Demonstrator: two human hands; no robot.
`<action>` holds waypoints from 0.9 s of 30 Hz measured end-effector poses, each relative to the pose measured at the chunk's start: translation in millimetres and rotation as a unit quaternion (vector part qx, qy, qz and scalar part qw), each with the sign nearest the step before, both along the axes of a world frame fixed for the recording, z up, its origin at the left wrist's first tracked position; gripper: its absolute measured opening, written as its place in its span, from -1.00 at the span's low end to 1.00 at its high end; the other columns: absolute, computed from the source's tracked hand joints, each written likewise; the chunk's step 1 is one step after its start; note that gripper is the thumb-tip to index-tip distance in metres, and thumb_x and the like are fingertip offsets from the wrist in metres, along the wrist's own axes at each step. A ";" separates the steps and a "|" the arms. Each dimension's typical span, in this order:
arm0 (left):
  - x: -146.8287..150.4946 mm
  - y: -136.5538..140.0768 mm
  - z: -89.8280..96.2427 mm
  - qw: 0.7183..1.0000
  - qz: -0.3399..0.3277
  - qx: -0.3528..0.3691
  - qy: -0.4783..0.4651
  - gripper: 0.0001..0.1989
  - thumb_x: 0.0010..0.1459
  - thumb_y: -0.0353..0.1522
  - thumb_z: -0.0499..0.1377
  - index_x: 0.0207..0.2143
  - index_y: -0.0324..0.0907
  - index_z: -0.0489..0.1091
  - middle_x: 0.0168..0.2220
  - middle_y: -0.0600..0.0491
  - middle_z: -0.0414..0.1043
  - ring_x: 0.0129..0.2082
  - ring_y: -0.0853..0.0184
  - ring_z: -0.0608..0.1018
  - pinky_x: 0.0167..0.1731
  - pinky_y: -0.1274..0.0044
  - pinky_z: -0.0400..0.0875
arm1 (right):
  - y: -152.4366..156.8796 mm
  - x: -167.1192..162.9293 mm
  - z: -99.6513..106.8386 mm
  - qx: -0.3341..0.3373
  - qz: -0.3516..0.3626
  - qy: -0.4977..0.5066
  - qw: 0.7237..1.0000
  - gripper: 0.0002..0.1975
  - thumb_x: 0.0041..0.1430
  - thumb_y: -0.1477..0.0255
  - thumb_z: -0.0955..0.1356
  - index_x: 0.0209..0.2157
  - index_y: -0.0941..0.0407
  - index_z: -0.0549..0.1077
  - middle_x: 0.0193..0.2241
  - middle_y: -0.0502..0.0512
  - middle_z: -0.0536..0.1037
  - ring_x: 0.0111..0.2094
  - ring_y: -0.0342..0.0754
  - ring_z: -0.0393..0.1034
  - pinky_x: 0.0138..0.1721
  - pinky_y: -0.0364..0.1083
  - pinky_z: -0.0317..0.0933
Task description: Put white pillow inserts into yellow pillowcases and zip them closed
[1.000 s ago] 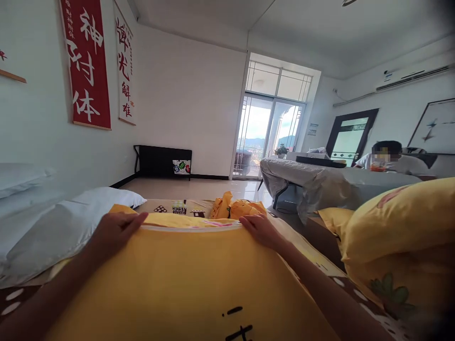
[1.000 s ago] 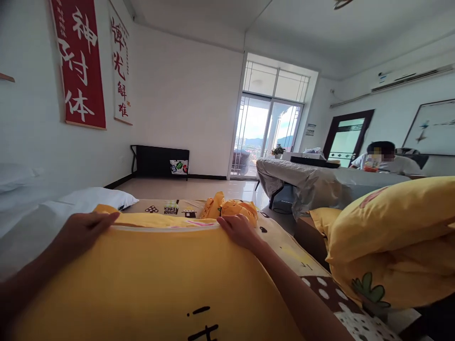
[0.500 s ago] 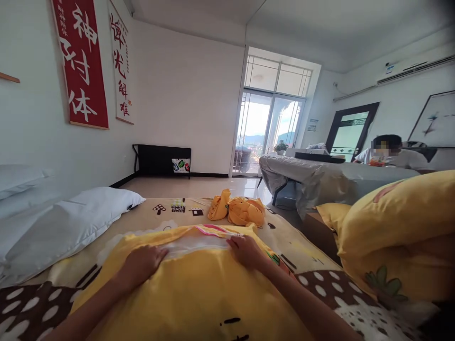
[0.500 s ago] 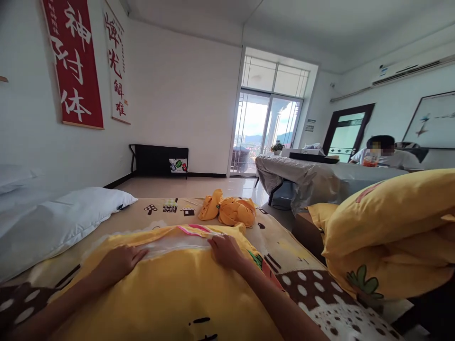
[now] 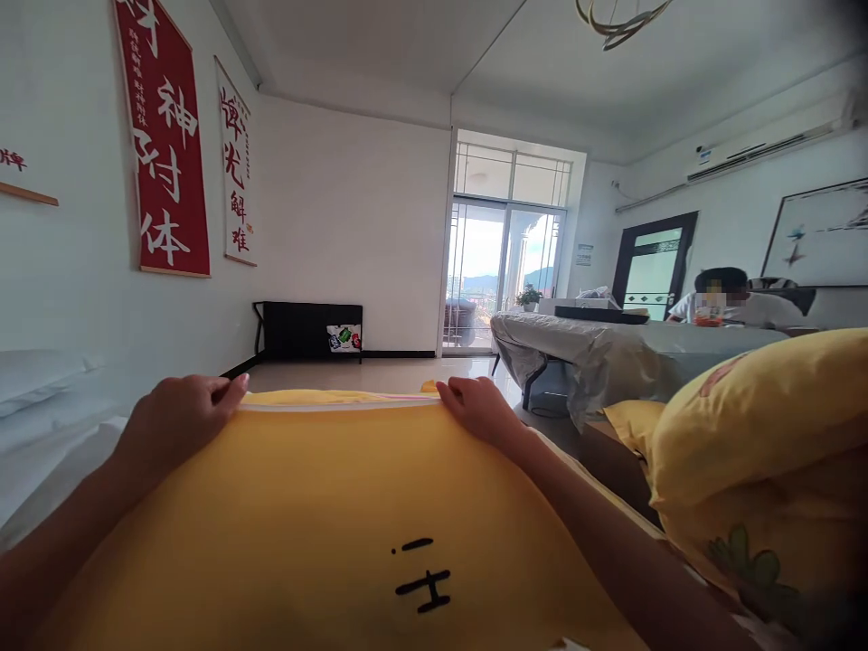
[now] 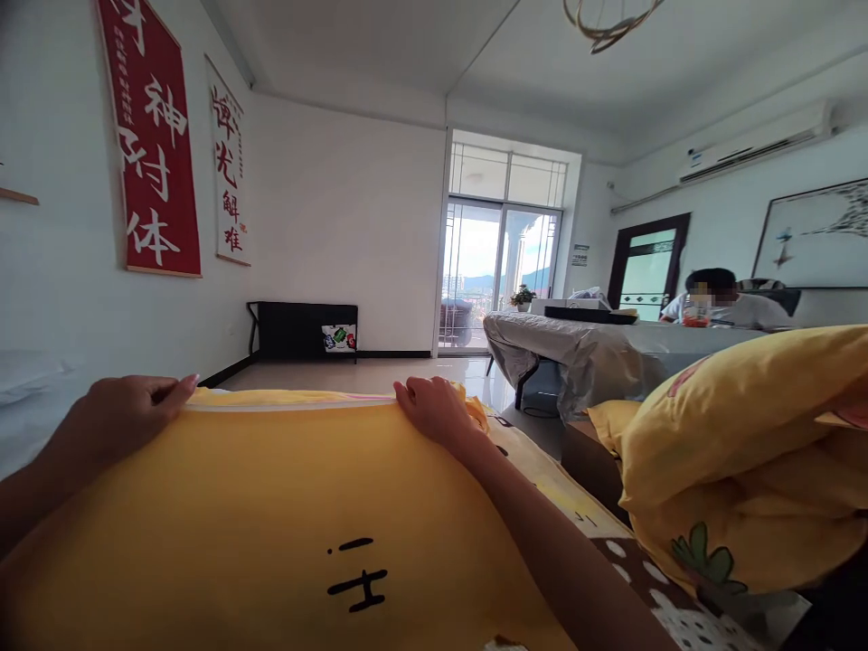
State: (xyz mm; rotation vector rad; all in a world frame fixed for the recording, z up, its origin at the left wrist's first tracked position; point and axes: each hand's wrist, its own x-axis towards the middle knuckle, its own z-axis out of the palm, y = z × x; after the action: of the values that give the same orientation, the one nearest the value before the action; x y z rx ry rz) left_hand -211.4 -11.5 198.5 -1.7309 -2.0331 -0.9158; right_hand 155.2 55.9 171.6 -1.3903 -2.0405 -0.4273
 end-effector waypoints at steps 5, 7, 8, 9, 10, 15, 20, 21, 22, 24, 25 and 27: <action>5.6 50.1 -93.2 0.991 0.007 -0.126 0.037 -0.52 0.23 -0.17 -0.20 -0.54 -0.15 0.37 -0.48 -0.04 0.49 -0.39 0.17 0.49 -0.43 0.46 0.18 | 29.8 -14.3 -76.7 -0.165 -0.025 -0.020 0.986 -0.61 0.25 0.29 0.20 -0.56 0.11 0.46 -0.49 0.16 0.56 -0.53 -0.09 0.33 -0.51 -0.12 -0.05; 5.3 71.9 -149.7 0.984 -0.019 -0.173 0.034 -0.61 0.18 -0.27 -0.13 -0.53 -0.15 0.40 -0.40 -0.08 0.53 -0.34 0.13 0.54 -0.40 0.45 0.22 | 34.8 -27.9 -123.6 -0.192 -0.032 -0.028 0.981 -0.68 0.22 0.34 0.24 -0.52 0.11 0.50 -0.46 0.17 0.59 -0.50 -0.06 0.41 -0.50 -0.13 0.02; 3.7 81.1 -176.6 0.978 -0.018 -0.210 -0.007 -0.58 0.20 -0.28 -0.18 -0.47 -0.15 0.43 -0.38 -0.09 0.54 -0.32 0.12 0.55 -0.38 0.43 0.25 | 36.4 -34.0 -146.8 -0.197 -0.040 -0.028 0.979 -0.69 0.24 0.37 0.22 -0.46 0.11 0.52 -0.42 0.18 0.60 -0.46 -0.04 0.45 -0.49 -0.13 0.06; 1.1 88.5 -200.1 0.969 -0.020 -0.241 -0.042 -0.55 0.21 -0.28 -0.22 -0.39 -0.13 0.44 -0.34 -0.09 0.55 -0.30 0.10 0.56 -0.38 0.41 0.27 | 38.0 -38.8 -168.0 -0.198 -0.051 -0.025 0.979 -0.68 0.27 0.40 0.17 -0.37 0.09 0.54 -0.38 0.18 0.61 -0.41 -0.02 0.48 -0.46 -0.13 0.09; -2.3 94.1 -218.9 0.968 -0.036 -0.244 -0.050 -0.54 0.22 -0.26 -0.25 -0.37 -0.11 0.43 -0.33 -0.08 0.55 -0.29 0.09 0.56 -0.35 0.39 0.28 | 39.7 -41.8 -186.2 -0.193 -0.067 -0.021 0.979 -0.66 0.29 0.41 0.14 -0.31 0.08 0.53 -0.37 0.17 0.61 -0.38 0.00 0.49 -0.44 -0.12 0.11; -15.2 98.7 -240.9 0.971 -0.039 -0.225 -0.070 -0.53 0.21 -0.23 -0.26 -0.36 -0.08 0.43 -0.31 -0.07 0.55 -0.26 0.07 0.56 -0.30 0.38 0.30 | 49.1 -37.6 -220.7 -0.171 -0.084 0.001 0.982 -0.65 0.30 0.37 0.10 -0.28 0.05 0.48 -0.39 0.14 0.60 -0.35 0.06 0.50 -0.41 -0.10 0.14; -7.7 92.4 -226.1 0.970 -0.023 -0.228 -0.075 -0.54 0.21 -0.20 -0.26 -0.39 -0.11 0.40 -0.35 -0.09 0.55 -0.27 0.06 0.56 -0.34 0.39 0.29 | 48.6 -36.3 -214.3 -0.171 -0.077 0.037 0.981 -0.68 0.28 0.38 0.12 -0.31 0.07 0.48 -0.40 0.15 0.59 -0.38 0.04 0.48 -0.42 -0.11 0.11; -6.2 89.7 -222.6 0.970 -0.026 -0.230 -0.068 -0.55 0.21 -0.21 -0.25 -0.39 -0.11 0.40 -0.34 -0.09 0.55 -0.27 0.06 0.56 -0.34 0.39 0.28 | 46.6 -36.2 -212.6 -0.169 -0.065 0.059 0.982 -0.69 0.26 0.39 0.13 -0.32 0.08 0.48 -0.42 0.16 0.59 -0.39 0.04 0.47 -0.42 -0.11 0.11; -5.2 86.5 -218.0 0.970 -0.028 -0.233 -0.061 -0.56 0.20 -0.21 -0.24 -0.39 -0.11 0.40 -0.34 -0.09 0.55 -0.26 0.06 0.55 -0.35 0.39 0.27 | 44.2 -35.0 -210.3 -0.167 -0.048 0.089 0.981 -0.71 0.24 0.40 0.15 -0.34 0.10 0.48 -0.44 0.16 0.58 -0.40 0.03 0.46 -0.42 -0.11 0.10; -5.4 79.5 -205.1 0.969 -0.035 -0.238 -0.047 -0.59 0.19 -0.22 -0.21 -0.43 -0.12 0.38 -0.33 -0.09 0.55 -0.27 0.08 0.54 -0.36 0.40 0.24 | 39.8 -28.1 -202.2 -0.167 -0.012 0.154 0.974 -0.76 0.17 0.40 0.21 -0.44 0.12 0.48 -0.51 0.13 0.55 -0.44 0.01 0.43 -0.43 -0.12 0.10; -6.3 76.3 -196.9 0.970 -0.036 -0.238 -0.034 -0.61 0.18 -0.22 -0.19 -0.46 -0.12 0.36 -0.35 -0.08 0.54 -0.29 0.09 0.53 -0.35 0.40 0.23 | 38.2 -22.0 -196.0 -0.170 0.003 0.181 0.969 -0.77 0.14 0.39 0.24 -0.50 0.13 0.46 -0.54 0.11 0.53 -0.46 0.00 0.41 -0.44 -0.13 0.11; -7.9 71.2 -178.5 0.979 -0.041 -0.199 -0.007 -0.65 0.15 -0.23 -0.14 -0.53 -0.14 0.32 -0.42 -0.07 0.52 -0.34 0.13 0.51 -0.30 0.38 0.21 | 36.8 -5.6 -179.0 -0.176 0.021 0.219 0.959 -0.73 0.11 0.35 0.25 -0.59 0.13 0.43 -0.59 0.07 0.50 -0.48 -0.04 0.39 -0.46 -0.15 0.13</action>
State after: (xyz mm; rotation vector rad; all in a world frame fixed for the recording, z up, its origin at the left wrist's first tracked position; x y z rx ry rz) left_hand -219.3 59.6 20.0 -2.0245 -2.2890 -0.5688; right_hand 149.6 92.7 -7.3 -1.4806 -1.8210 0.2624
